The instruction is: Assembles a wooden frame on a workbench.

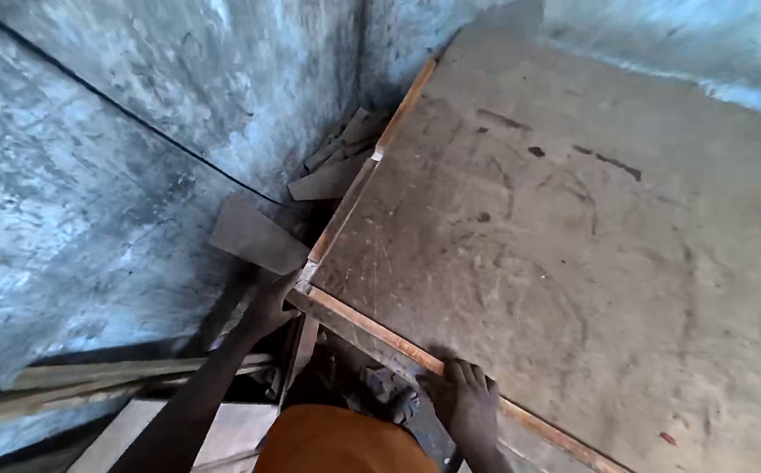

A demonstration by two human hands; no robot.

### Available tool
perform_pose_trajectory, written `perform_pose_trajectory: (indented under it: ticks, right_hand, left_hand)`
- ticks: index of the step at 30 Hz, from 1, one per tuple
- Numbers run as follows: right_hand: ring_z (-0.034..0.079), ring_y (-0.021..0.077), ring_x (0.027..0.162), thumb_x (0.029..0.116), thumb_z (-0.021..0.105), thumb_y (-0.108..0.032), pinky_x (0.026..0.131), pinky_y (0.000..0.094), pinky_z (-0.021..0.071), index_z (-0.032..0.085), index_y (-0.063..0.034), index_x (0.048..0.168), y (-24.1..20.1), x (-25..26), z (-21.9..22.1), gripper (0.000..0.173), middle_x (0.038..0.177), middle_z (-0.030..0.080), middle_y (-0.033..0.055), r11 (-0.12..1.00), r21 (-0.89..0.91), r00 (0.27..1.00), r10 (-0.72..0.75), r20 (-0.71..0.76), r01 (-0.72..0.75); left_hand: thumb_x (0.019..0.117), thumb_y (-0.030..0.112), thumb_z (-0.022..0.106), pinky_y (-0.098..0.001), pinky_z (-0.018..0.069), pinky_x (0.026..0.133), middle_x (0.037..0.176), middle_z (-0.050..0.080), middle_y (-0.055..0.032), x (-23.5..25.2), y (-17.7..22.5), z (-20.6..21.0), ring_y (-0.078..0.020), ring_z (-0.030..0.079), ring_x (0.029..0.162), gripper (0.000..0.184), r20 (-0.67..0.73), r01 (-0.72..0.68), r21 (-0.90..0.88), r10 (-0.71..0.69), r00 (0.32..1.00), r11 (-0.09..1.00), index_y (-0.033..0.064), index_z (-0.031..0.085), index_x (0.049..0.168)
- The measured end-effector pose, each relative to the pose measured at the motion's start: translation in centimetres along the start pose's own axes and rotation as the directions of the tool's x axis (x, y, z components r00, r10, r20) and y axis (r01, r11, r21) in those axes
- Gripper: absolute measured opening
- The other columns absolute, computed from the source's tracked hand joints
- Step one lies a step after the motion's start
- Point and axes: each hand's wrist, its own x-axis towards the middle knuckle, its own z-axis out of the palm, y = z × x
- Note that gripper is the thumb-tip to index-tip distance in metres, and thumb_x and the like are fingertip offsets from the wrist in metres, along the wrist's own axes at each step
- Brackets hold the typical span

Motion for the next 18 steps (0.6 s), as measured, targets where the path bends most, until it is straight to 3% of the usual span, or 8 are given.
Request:
perform_pose_trajectory:
  ticks: [4, 7, 9, 11, 14, 16, 18]
  right_hand:
    - [0.067, 0.0378, 0.102, 0.0830, 0.072, -0.054, 0.085, 0.0607, 0.0509, 0.072, -0.0048, 0.107, -1.2, -0.8, 0.5, 0.055, 0.107, 0.071, 0.0140, 1.000, -0.010, 1.000, -0.016, -0.017, 0.016]
    - [0.068, 0.0378, 0.100, 0.0764, 0.078, -0.050, 0.084, 0.0607, 0.0506, 0.072, -0.0039, 0.108, -1.9, -1.3, 1.1, 0.056, 0.106, 0.071, 0.0153, 1.000, -0.011, 0.999, -0.025, -0.033, 0.025]
    - [0.068, 0.0381, 0.100, 0.0766, 0.079, -0.049, 0.083, 0.0609, 0.0510, 0.072, -0.0045, 0.109, -2.4, -1.8, 0.9, 0.056, 0.107, 0.071, 0.0158, 1.000, -0.025, 1.000, -0.017, -0.019, 0.016]
    - [0.068, 0.0398, 0.101, 0.0835, 0.076, -0.046, 0.083, 0.0620, 0.0515, 0.072, -0.0048, 0.109, -3.0, -1.8, 0.6, 0.048, 0.108, 0.071, 0.0168, 1.000, -0.029, 1.000, 0.011, 0.003, -0.011]
    - [0.068, 0.0372, 0.100, 0.0858, 0.075, -0.045, 0.081, 0.0578, 0.0529, 0.073, -0.0082, 0.105, -3.3, -2.6, 0.9, 0.041, 0.106, 0.072, 0.0138, 0.995, -0.095, 1.000, 0.031, -0.001, -0.031]
    - [0.068, 0.0365, 0.102, 0.0855, 0.076, -0.043, 0.084, 0.0568, 0.0531, 0.073, -0.0093, 0.105, -3.3, -2.7, 1.0, 0.039, 0.106, 0.072, 0.0136, 0.993, -0.112, 0.999, 0.044, 0.012, -0.042]
    - [0.068, 0.0346, 0.102, 0.0860, 0.075, -0.043, 0.084, 0.0549, 0.0534, 0.072, -0.0111, 0.103, -3.3, -2.8, 1.0, 0.036, 0.104, 0.072, 0.0120, 0.991, -0.125, 0.999, 0.049, 0.025, -0.045]
  left_hand:
    - [0.0872, 0.027, 0.083, -0.0548, 0.0502, 0.106, 0.143, 0.061, -0.0121, -1.2, 0.6, -0.6, -0.0319, 0.061, 0.127, 0.079, -0.040, 0.051, 0.014, -0.051, 0.998, 0.999, 0.0194, 0.044, 0.156]
    - [0.0866, 0.027, 0.083, -0.0543, 0.0521, 0.104, 0.137, 0.063, -0.0151, -1.4, -1.1, 1.4, -0.0323, 0.064, 0.123, 0.079, -0.104, 0.085, -0.040, -0.089, 0.991, 0.996, 0.0192, 0.045, 0.155]
    - [0.0862, 0.033, 0.083, -0.0542, 0.0557, 0.098, 0.133, 0.066, -0.0122, -1.5, -2.4, 3.0, -0.0292, 0.067, 0.116, 0.076, -0.142, 0.116, -0.051, -0.122, 0.982, 0.992, 0.0215, 0.049, 0.153]
    - [0.0838, 0.040, 0.084, -0.0522, 0.0584, 0.093, 0.129, 0.068, -0.0069, -1.2, -4.1, 4.9, -0.0246, 0.069, 0.112, 0.078, -0.162, 0.167, -0.044, -0.172, 0.972, 0.985, 0.0282, 0.050, 0.152]
    - [0.0845, 0.047, 0.081, -0.0481, 0.0566, 0.098, 0.132, 0.067, 0.0000, -1.4, -6.2, 7.6, -0.0191, 0.067, 0.116, 0.075, -0.140, 0.232, -0.032, -0.234, 0.962, 0.972, 0.0368, 0.048, 0.151]
    - [0.0884, 0.050, 0.075, -0.0450, 0.0535, 0.104, 0.138, 0.065, 0.0033, -1.2, -7.2, 8.9, -0.0158, 0.064, 0.123, 0.070, -0.102, 0.248, -0.052, -0.252, 0.962, 0.967, 0.0373, 0.049, 0.152]
    - [0.0869, 0.053, 0.075, -0.0433, 0.0539, 0.104, 0.135, 0.067, 0.0052, -0.9, -7.6, 9.2, -0.0132, 0.065, 0.121, 0.069, -0.069, 0.263, -0.078, -0.269, 0.961, 0.961, 0.0365, 0.052, 0.150]
